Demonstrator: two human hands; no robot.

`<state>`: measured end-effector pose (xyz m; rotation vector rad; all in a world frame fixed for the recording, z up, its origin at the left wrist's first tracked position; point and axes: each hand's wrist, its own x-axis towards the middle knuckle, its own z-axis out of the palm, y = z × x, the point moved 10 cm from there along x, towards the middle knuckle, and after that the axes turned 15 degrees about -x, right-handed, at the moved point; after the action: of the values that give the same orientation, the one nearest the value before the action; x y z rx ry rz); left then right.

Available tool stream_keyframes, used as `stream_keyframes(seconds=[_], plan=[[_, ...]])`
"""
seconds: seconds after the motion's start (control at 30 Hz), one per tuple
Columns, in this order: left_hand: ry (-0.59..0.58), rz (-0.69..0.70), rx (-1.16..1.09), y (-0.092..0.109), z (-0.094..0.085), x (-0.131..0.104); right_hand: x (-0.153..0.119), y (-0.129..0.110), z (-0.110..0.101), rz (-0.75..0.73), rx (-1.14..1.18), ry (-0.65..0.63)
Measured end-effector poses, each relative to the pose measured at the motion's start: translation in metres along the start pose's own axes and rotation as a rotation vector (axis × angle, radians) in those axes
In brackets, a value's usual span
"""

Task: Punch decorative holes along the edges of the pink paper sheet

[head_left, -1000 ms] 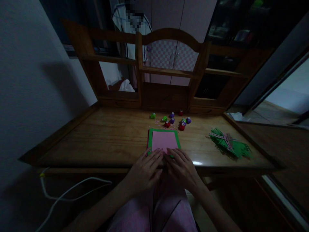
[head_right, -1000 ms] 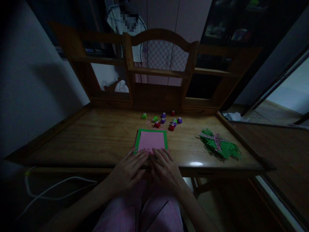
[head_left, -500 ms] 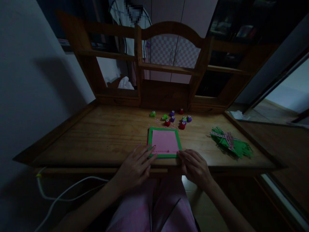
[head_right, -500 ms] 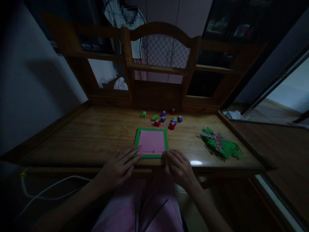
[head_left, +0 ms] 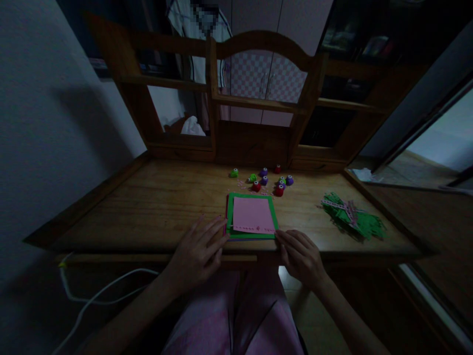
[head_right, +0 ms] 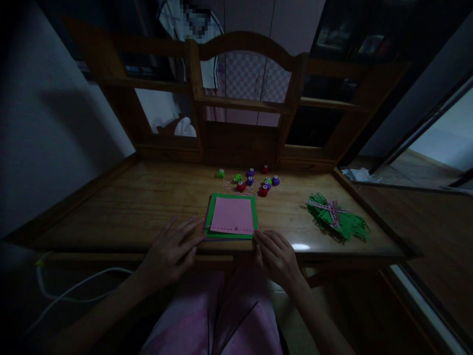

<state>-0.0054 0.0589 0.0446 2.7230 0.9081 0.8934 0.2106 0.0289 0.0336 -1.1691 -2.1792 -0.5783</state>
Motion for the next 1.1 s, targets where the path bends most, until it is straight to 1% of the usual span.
stream_keyframes(seconds=[0.1, 0.13, 0.17, 0.3, 0.4, 0.5, 0.77, 0.87, 1.1], plan=[[0.103, -0.01, -0.029, 0.01, -0.006, 0.008, -0.001, 0.0, 0.0, 0.022, 0.001, 0.008], [0.131, -0.005, -0.047, 0.016, -0.006, 0.013, 0.0, 0.0, 0.0, 0.028, 0.001, 0.007], [0.133, 0.009, -0.06, 0.024, -0.002, 0.019, 0.0, 0.0, 0.0, 0.032, 0.002, 0.005], [0.034, 0.055, -0.091, 0.05, 0.023, 0.046, 0.001, 0.001, -0.001, 0.058, 0.007, -0.021], [-0.035, 0.079, -0.112, 0.055, 0.034, 0.058, 0.0, 0.002, -0.003, 0.083, 0.002, -0.042], [-0.076, 0.084, -0.121, 0.05, 0.037, 0.057, 0.0, 0.002, -0.003, 0.078, 0.0, -0.069], [-0.079, 0.052, -0.093, 0.033, 0.029, 0.045, 0.001, 0.001, -0.004, 0.066, -0.001, -0.049], [-0.087, 0.045, -0.066, 0.025, 0.024, 0.037, 0.0, 0.001, -0.002, 0.062, -0.002, -0.056], [-0.047, 0.028, -0.018, 0.0, 0.003, 0.01, -0.001, 0.001, -0.002, 0.069, 0.001, -0.041]])
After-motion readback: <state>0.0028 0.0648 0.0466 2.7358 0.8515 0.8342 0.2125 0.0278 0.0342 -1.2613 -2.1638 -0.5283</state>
